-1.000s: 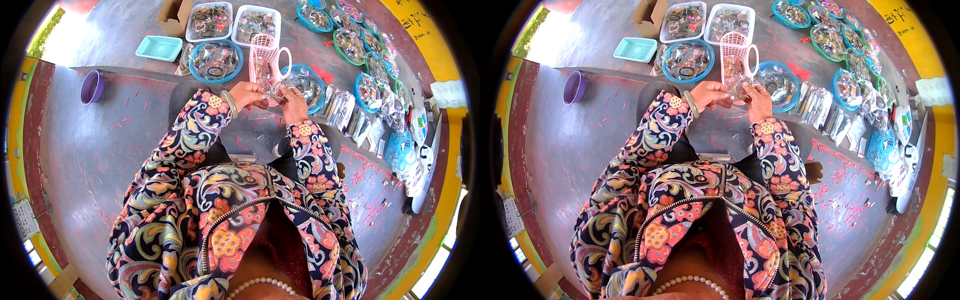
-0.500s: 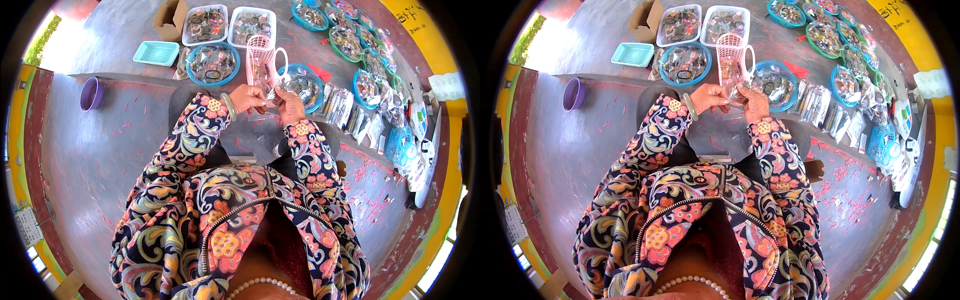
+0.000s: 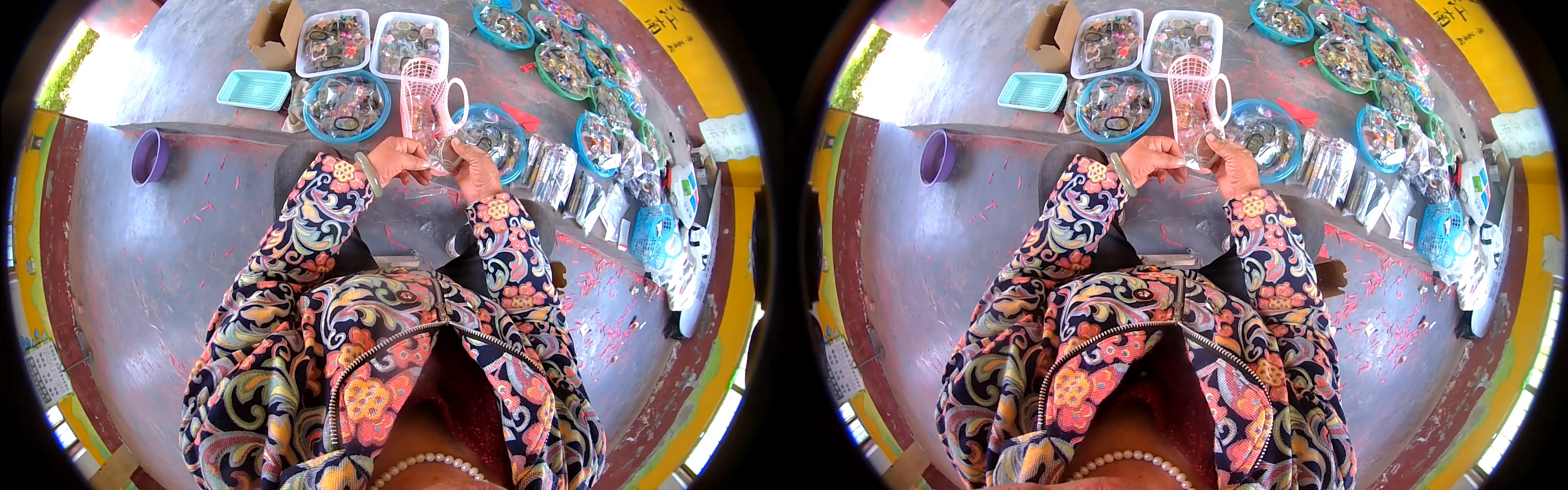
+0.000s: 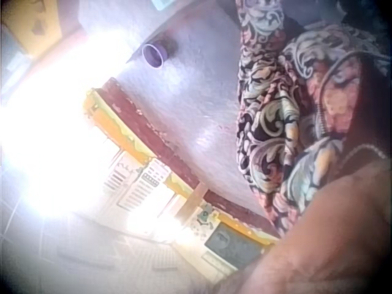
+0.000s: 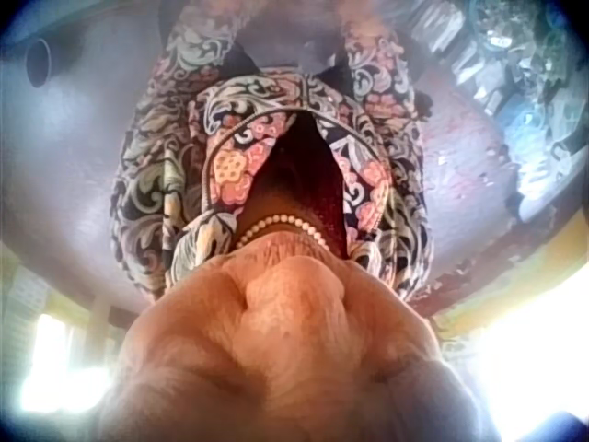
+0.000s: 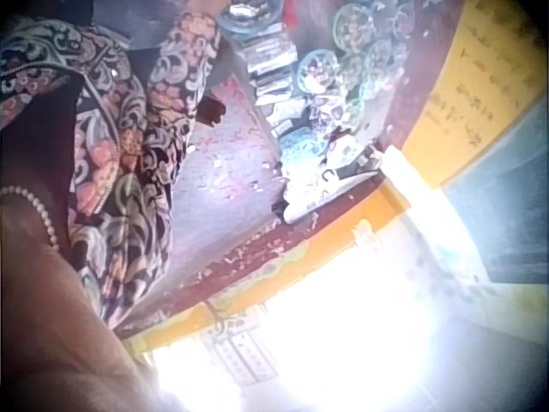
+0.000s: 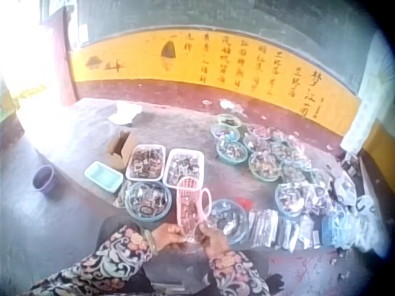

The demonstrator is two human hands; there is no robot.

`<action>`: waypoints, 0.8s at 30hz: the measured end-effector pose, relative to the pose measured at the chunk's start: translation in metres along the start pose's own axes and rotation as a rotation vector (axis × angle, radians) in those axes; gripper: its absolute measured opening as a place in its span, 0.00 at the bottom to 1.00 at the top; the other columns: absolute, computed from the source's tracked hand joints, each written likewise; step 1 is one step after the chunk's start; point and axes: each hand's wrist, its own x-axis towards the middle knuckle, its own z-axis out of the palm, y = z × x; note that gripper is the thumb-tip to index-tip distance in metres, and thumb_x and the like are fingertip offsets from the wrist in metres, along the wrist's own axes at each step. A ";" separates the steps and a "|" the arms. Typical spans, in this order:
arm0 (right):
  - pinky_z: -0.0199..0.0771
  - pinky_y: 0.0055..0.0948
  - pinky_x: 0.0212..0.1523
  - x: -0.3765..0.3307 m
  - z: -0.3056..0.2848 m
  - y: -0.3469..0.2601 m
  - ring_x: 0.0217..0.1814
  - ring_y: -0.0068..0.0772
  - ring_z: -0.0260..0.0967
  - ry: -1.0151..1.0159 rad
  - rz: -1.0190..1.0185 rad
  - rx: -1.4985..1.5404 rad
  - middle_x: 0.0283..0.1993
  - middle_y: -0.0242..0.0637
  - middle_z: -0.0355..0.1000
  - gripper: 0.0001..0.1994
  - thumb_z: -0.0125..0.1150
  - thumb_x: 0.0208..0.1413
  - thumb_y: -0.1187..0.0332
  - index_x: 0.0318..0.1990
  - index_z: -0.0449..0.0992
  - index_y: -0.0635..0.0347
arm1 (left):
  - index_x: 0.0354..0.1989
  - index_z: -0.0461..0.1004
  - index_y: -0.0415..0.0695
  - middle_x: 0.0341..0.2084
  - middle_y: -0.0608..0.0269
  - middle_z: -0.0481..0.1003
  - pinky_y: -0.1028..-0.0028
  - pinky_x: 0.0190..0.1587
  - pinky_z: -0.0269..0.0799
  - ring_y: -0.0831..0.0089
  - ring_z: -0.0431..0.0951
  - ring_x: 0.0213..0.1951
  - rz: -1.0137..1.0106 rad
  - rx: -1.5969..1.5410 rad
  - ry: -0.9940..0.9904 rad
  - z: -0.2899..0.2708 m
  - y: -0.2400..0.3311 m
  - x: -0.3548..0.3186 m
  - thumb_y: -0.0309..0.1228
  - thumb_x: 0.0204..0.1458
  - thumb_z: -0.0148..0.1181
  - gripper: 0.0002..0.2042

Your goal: The person sits on the floor and packs small hair accessories into clear plastic bags. They pick up items from a pink basket, place them into bags, and seal them before setting them aside.

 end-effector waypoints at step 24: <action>0.64 0.24 0.34 0.004 -0.006 0.002 0.32 0.23 0.66 -0.015 0.012 -0.151 0.31 0.31 0.71 0.10 0.58 0.47 0.64 0.34 0.72 0.59 | 0.28 0.68 0.42 0.26 0.64 0.73 0.84 0.19 0.61 0.75 0.75 0.28 0.048 -0.180 0.163 -0.001 0.000 0.000 0.29 0.46 0.54 0.05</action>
